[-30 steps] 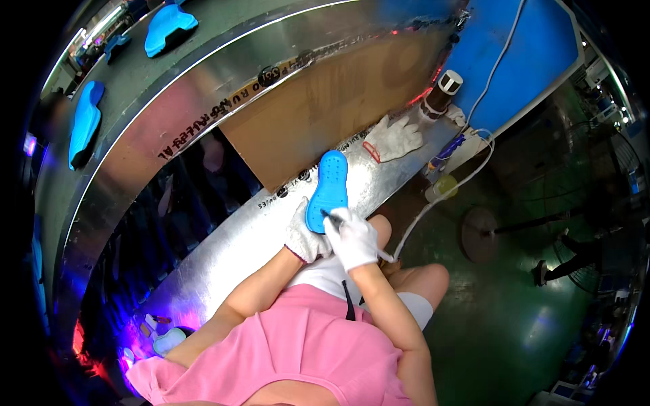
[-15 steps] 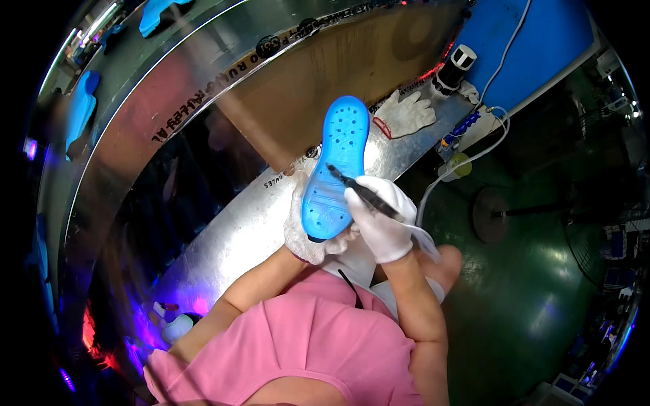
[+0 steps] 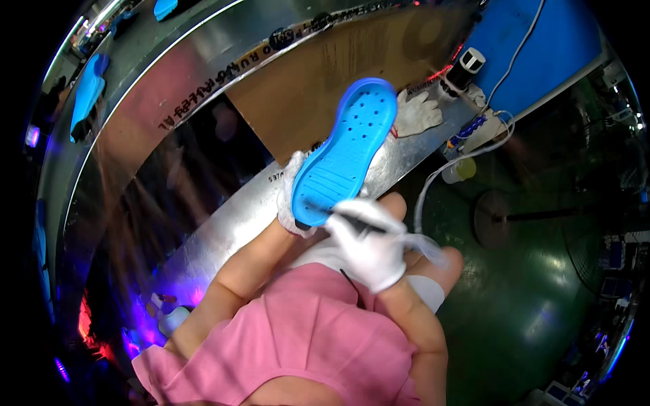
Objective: The person applies adhesive to shoe soles using a handheld brush applicator and places them onto a conveyor belt.
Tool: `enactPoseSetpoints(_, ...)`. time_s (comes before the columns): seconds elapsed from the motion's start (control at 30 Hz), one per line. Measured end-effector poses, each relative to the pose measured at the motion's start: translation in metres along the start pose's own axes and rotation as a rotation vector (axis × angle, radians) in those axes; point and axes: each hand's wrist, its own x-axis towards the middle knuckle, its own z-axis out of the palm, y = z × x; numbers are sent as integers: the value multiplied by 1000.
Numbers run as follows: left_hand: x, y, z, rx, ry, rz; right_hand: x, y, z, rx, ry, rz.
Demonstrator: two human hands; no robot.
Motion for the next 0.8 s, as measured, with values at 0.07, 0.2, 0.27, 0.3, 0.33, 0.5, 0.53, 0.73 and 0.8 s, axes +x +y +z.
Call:
enactPoseSetpoints(0.07,1,8,9,-2,-71,-55,4,7,-11,-58,-38,-80)
enactPoseSetpoints(0.2,3,33,1,410,-46,-152,3,-16,-18,-331,-442,-333)
enactPoseSetpoints(0.27,9,41,2,370,-23,-233,8,-9,-16,-31,-368,-194)
enactPoseSetpoints(0.3,11,44,9,340,-2,-315,13,-1,-13,109,-298,-108)
enactPoseSetpoints(0.33,8,42,31,552,-31,-231,16,0,-13,0,-318,-156)
enactPoseSetpoints(0.5,8,51,29,589,17,-278,14,-25,-16,-133,-461,-277)
enactPoseSetpoints(0.53,9,47,34,515,0,-261,16,-16,-15,-73,-363,-241)
enactPoseSetpoints(0.73,14,67,7,1106,-286,-7,17,-20,-25,-163,-419,-324)
enactPoseSetpoints(0.8,17,74,-6,1592,-740,649,16,-7,-25,-169,-319,-300)
